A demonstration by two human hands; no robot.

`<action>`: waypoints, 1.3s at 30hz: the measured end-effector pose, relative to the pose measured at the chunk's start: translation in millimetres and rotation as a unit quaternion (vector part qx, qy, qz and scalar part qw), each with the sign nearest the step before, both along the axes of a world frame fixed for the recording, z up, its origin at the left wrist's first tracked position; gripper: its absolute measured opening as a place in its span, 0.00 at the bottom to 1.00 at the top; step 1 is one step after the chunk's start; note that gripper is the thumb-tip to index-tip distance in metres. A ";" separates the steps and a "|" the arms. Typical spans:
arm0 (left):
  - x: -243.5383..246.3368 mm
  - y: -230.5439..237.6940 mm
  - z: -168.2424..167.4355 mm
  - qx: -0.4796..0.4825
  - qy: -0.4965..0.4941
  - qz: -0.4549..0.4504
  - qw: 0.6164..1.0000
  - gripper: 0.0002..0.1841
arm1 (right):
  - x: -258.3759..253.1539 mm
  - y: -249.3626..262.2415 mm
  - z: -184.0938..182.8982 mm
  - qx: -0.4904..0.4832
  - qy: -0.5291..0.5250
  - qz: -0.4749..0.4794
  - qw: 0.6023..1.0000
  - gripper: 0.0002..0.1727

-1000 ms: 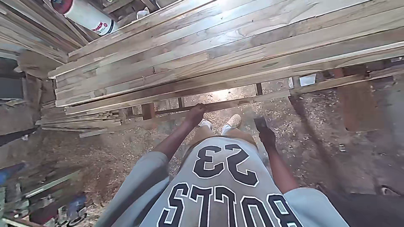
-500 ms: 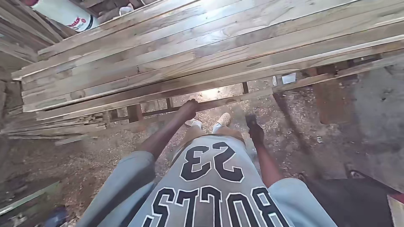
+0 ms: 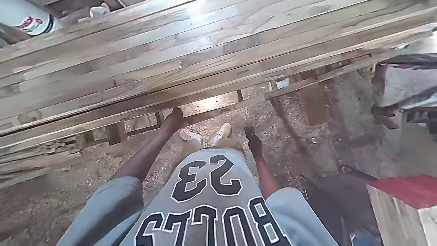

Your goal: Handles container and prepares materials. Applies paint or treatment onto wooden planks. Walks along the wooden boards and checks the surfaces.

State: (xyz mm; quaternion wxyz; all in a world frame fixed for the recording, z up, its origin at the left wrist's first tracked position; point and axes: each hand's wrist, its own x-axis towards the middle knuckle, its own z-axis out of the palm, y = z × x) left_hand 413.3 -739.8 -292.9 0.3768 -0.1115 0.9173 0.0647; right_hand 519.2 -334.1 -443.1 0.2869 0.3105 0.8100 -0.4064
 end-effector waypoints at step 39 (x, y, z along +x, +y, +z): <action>50.7 12.9 -31.4 0.316 0.317 -0.031 0.894 0.19 | -117.1 -78.9 123.6 0.216 0.319 0.423 0.820 0.21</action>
